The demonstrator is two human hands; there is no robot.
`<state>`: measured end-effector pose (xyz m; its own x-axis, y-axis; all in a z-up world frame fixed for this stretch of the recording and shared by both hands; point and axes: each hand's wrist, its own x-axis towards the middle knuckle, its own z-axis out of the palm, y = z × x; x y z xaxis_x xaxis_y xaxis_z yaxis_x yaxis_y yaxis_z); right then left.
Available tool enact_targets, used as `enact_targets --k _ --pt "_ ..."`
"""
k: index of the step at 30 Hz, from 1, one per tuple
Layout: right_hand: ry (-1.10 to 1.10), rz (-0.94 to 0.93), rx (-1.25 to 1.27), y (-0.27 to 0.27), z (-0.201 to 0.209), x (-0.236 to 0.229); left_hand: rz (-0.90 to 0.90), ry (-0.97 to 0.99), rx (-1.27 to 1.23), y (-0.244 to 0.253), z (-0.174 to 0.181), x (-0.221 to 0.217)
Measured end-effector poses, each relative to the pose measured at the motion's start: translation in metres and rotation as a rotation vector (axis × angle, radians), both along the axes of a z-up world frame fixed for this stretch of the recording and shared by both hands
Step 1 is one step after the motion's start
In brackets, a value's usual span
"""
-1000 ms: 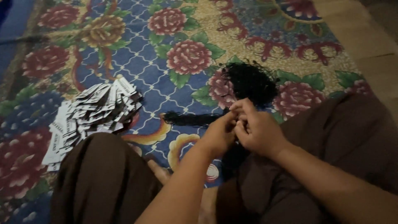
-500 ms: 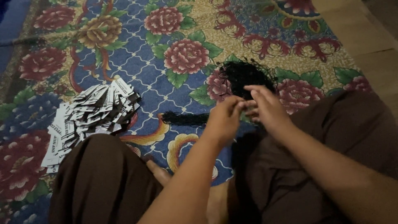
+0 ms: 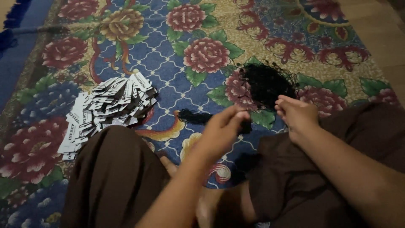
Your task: Untangling a bundle of black string or yarn by hand while sitting on the floor.
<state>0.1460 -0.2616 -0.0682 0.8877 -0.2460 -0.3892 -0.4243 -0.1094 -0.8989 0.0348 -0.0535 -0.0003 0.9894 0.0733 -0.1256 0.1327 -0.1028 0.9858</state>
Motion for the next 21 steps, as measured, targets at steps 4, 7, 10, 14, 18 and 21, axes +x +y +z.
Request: enact_targets --k 4,7,10,14,18,21 --pt "-0.012 -0.029 0.081 0.0 0.01 -0.006 0.026 -0.022 -0.024 0.035 0.022 -0.016" --pt "-0.003 -0.005 0.09 0.009 0.026 -0.013 0.178 0.135 -0.11 0.05 0.029 -0.022" --pt "-0.093 0.037 -0.113 0.02 0.028 -0.023 0.248 0.132 -0.197 0.065 0.014 -0.029" --pt "-0.411 0.505 -0.494 0.04 0.044 -0.05 0.051 0.0 0.215 0.061 0.011 -0.036" --pt "-0.552 0.972 -0.195 0.053 0.053 -0.072 -0.229 0.192 0.374 0.043 0.024 -0.041" --pt "-0.341 1.006 -0.221 0.047 0.054 -0.075 -0.293 0.276 0.459 0.034 0.015 -0.042"
